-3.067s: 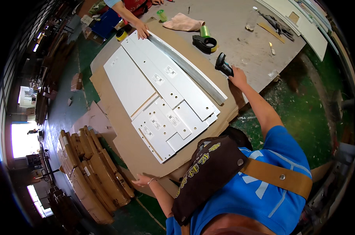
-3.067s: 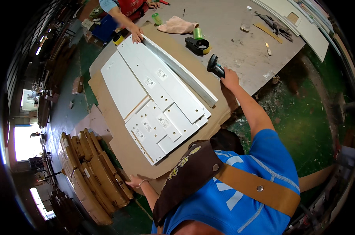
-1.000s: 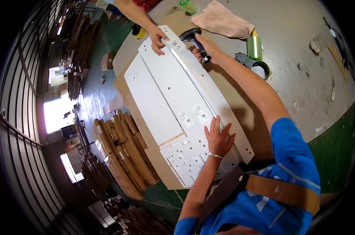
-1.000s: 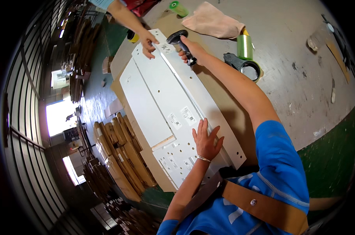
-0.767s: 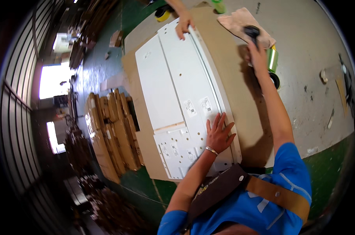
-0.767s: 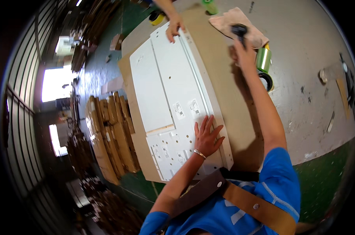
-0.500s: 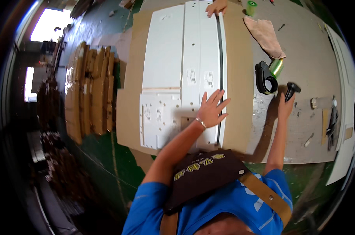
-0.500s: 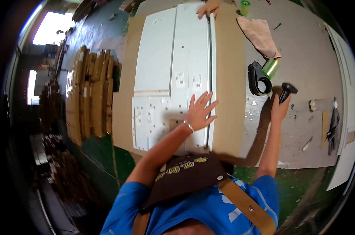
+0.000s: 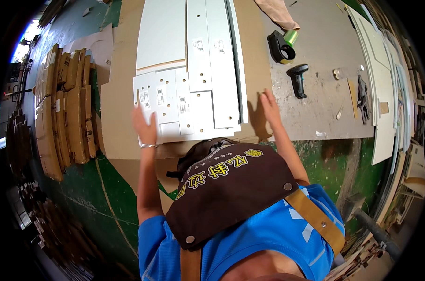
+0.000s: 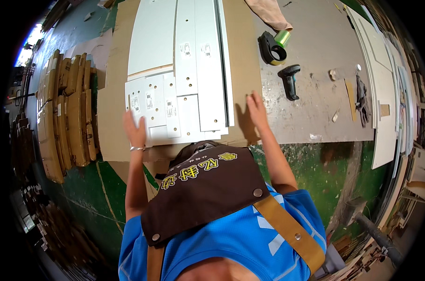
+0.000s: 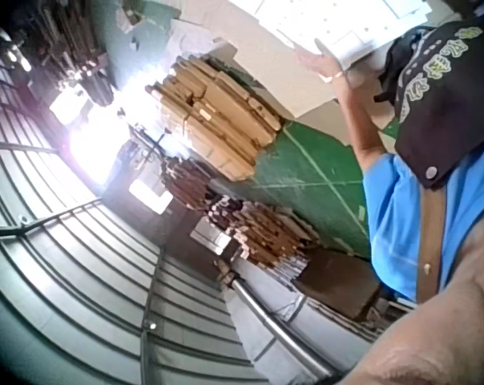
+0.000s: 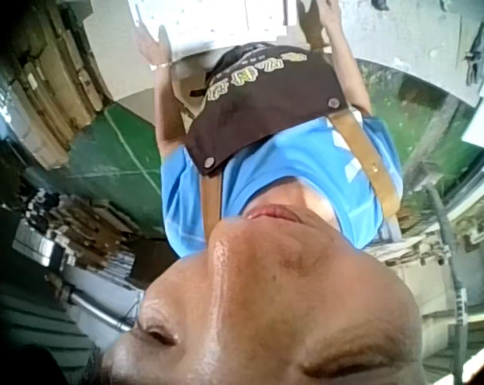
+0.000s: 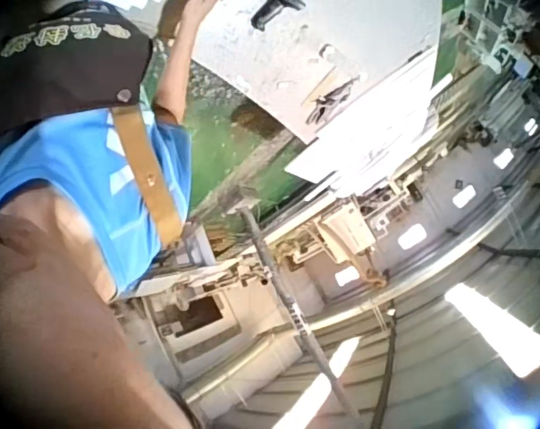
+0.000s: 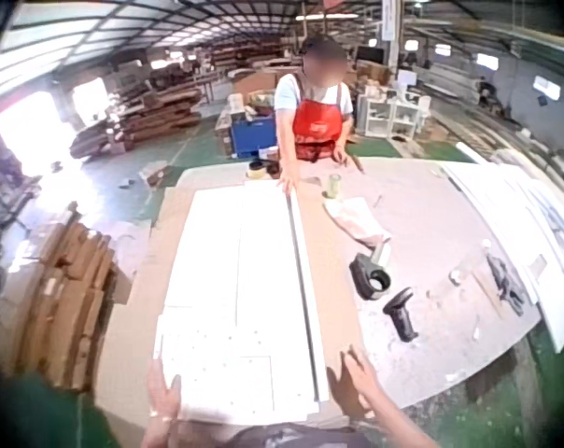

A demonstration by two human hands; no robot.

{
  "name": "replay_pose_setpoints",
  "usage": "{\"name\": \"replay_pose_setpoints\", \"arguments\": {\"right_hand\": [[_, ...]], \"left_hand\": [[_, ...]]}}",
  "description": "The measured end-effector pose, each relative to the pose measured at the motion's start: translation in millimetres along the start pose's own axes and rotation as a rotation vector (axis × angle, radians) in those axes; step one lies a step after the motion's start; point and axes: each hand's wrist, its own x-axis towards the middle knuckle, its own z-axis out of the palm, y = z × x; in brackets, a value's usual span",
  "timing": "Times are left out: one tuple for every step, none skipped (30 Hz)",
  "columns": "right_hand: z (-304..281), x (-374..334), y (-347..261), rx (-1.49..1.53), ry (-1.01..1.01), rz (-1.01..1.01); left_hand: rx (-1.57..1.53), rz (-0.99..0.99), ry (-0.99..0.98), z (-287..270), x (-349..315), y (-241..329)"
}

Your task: The person assembles white furniture panels on a workbench in a workshop. They wipe the panels with a cloth, use a power drill to fasten them together, and arrange the components for further assembly.

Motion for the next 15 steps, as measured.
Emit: {"name": "replay_pose_setpoints", "arguments": {"right_hand": [[14.2,-12.4,-12.1,0.027,-0.060,0.093],[25.2,-23.7,-23.1,0.056,-0.123,0.186],[36.8,-29.4,-12.4,0.108,-0.180,0.178],[47.2,-34.9,-2.4,0.160,-0.234,0.169],[55.3,-46.0,-23.9,0.061,-0.235,0.102],[59.8,-52.1,-22.2,0.031,-0.224,0.042],[66.6,-52.7,-18.7,0.003,-0.210,-0.020],[72.0,-52.2,-16.7,-0.025,-0.194,-0.085],[69.3,-52.1,-16.6,-0.035,-0.188,-0.037],[65.7,-55.6,-16.0,-0.047,-0.170,-0.032],[66.4,-54.1,-15.4,-0.054,-0.168,-0.041],[68.8,-56.4,-21.5,-0.058,-0.172,-0.045],[68.7,-55.5,-28.5,-0.061,-0.166,-0.016],[71.8,-57.6,-27.6,-0.028,-0.184,0.005],[67.4,-55.4,-20.2,0.004,-0.165,0.032]], "left_hand": [[-0.044,-0.142,-0.021,-14.0,-9.3,-13.7],[-0.083,-0.287,-0.041,-28.1,-18.0,-24.2],[-0.117,-0.347,-0.068,-34.7,-25.8,-37.0],[-0.152,-0.405,-0.096,-36.2,-33.9,-49.4],[-0.186,-0.471,-0.115,-32.8,-44.3,-64.0],[-0.300,-0.496,-0.189,-24.5,-57.5,-79.6],[-0.415,-0.513,-0.262,-8.6,-67.8,-97.1],[-0.531,-0.526,-0.333,-0.9,-73.9,-109.3],[-0.606,-0.505,-0.338,-0.8,-66.8,-104.1],[-0.680,-0.481,-0.347,0.4,-63.8,-95.1],[-0.750,-0.461,-0.336,-1.6,-59.4,-89.3],[-0.668,-0.473,-0.306,-0.3,-63.4,-95.2],[-0.587,-0.484,-0.276,4.4,-66.7,-99.7],[-0.499,-0.504,-0.246,4.7,-71.9,-105.6],[-0.278,-0.398,-0.163,-6.0,-51.8,-75.0]]}}
